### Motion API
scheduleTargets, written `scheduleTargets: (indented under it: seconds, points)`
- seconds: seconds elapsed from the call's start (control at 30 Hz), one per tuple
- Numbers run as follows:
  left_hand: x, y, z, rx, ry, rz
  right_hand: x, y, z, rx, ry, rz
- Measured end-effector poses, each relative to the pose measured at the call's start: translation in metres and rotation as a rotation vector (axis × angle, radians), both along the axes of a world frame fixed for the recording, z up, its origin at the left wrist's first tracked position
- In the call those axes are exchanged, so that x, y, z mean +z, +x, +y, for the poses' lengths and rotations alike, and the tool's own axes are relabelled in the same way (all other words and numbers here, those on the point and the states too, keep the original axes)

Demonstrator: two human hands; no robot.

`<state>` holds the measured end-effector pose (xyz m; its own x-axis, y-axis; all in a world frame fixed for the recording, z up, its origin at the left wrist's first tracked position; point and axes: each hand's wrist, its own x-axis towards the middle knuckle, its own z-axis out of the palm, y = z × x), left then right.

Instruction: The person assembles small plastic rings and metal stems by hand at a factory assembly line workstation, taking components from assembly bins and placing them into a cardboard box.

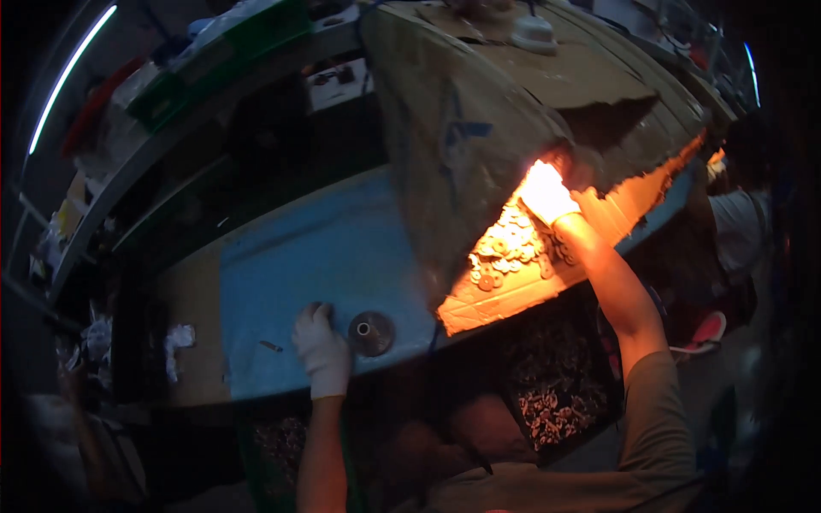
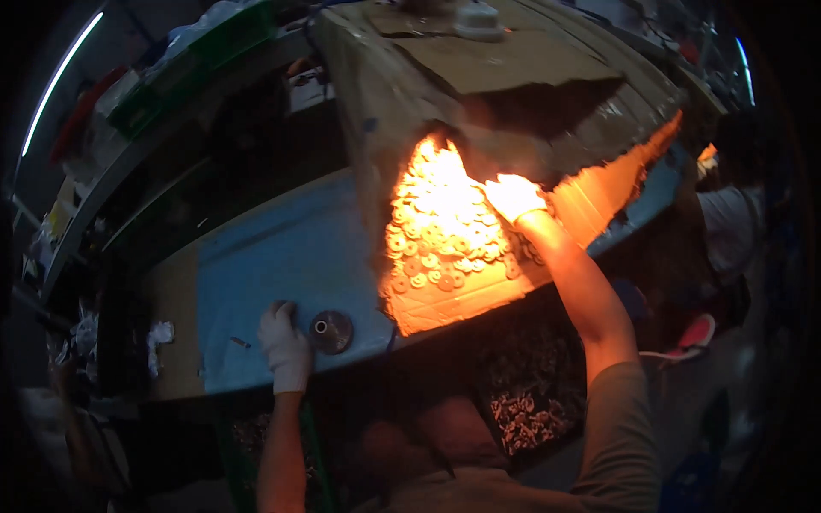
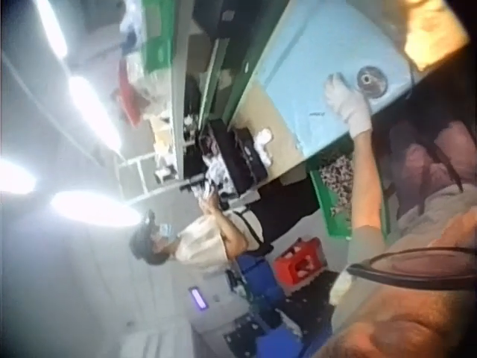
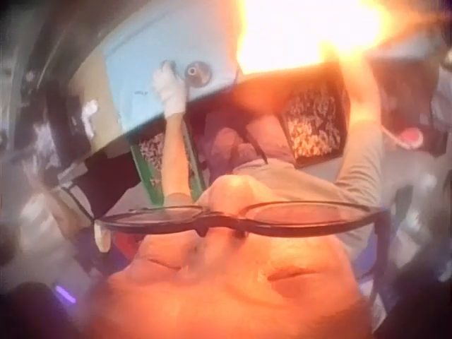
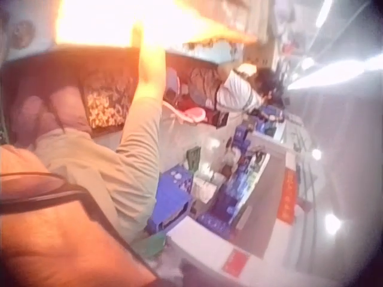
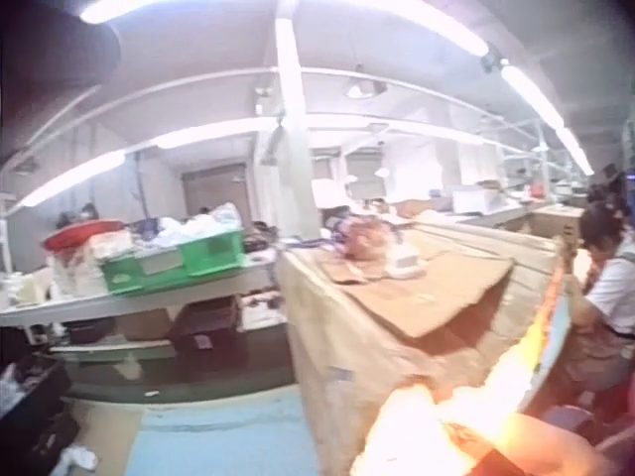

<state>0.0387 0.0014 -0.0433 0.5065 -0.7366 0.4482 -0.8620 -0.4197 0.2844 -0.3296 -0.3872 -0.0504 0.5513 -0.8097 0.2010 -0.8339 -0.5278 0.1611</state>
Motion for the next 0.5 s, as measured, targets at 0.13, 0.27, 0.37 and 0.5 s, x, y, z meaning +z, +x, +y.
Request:
scheduleTargets:
  seconds: [0.13, 0.27, 0.37, 0.5]
  points:
    - [-0.001, -0.011, -0.009, -0.098, -0.027, 0.007, 0.038, 0.036, 0.01, 0.102, 0.082, -0.247]
    - [-0.001, -0.015, 0.001, -0.132, -0.036, 0.036, 0.044, -0.024, 0.062, 0.076, 0.283, -0.522]
    - [-0.004, -0.019, 0.004, -0.131, -0.052, 0.06, 0.091, 0.017, 0.099, -0.01, 0.445, -0.74]
    - [-0.022, -0.009, -0.005, -0.133, -0.05, 0.014, 0.085, 0.008, 0.198, -0.164, 0.718, -0.951]
